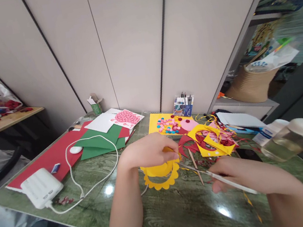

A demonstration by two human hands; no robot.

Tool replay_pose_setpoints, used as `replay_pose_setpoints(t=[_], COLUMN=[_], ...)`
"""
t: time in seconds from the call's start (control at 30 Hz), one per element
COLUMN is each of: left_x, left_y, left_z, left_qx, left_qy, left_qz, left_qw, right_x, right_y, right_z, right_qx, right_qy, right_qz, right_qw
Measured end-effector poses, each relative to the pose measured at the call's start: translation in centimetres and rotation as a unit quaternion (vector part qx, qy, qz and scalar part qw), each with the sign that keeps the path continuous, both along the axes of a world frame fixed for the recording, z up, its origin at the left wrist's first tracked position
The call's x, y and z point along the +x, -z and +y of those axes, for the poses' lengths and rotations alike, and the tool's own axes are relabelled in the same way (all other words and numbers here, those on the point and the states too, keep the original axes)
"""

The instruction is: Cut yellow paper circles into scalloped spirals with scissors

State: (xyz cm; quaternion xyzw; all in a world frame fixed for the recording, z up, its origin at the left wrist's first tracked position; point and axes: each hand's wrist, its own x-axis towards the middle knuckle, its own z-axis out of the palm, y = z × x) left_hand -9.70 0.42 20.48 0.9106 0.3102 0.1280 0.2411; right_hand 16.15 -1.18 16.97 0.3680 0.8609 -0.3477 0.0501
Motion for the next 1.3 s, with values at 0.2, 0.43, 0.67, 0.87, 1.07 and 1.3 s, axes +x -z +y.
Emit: replay_pose_setpoints(t=[0.2,0.43,0.67,0.87,1.07,1.3], left_x=[0.1,0.0,0.5,2.1,4.0,5.7], left_y=[0.0,0.0,-0.4,-0.3,0.5,0.9], left_z=[0.0,0.1,0.0,0.2,0.7,0.4], left_qx=[-0.003,0.004,-0.019,-0.006,-0.01,0.0], left_qy=[0.0,-0.015,-0.117,-0.185,-0.231,-0.246], left_qz=[0.003,0.008,-0.156,-0.279,-0.392,-0.414], left_qw=[1.0,1.0,0.981,0.942,0.89,0.876], right_x=[-0.1,0.0,0.0,-0.8,-0.9,-1.9], right_y=[0.0,-0.1,-0.7,-0.3,1.6,0.9], right_z=[0.0,0.1,0.1,0.0,0.4,-0.1], right_qx=[-0.001,-0.004,-0.033,-0.045,-0.046,0.01], right_qy=[0.0,0.002,0.062,0.122,0.102,0.135], right_qz=[-0.002,0.015,0.09,0.206,0.293,0.301], right_qw=[1.0,1.0,0.993,0.97,0.95,0.944])
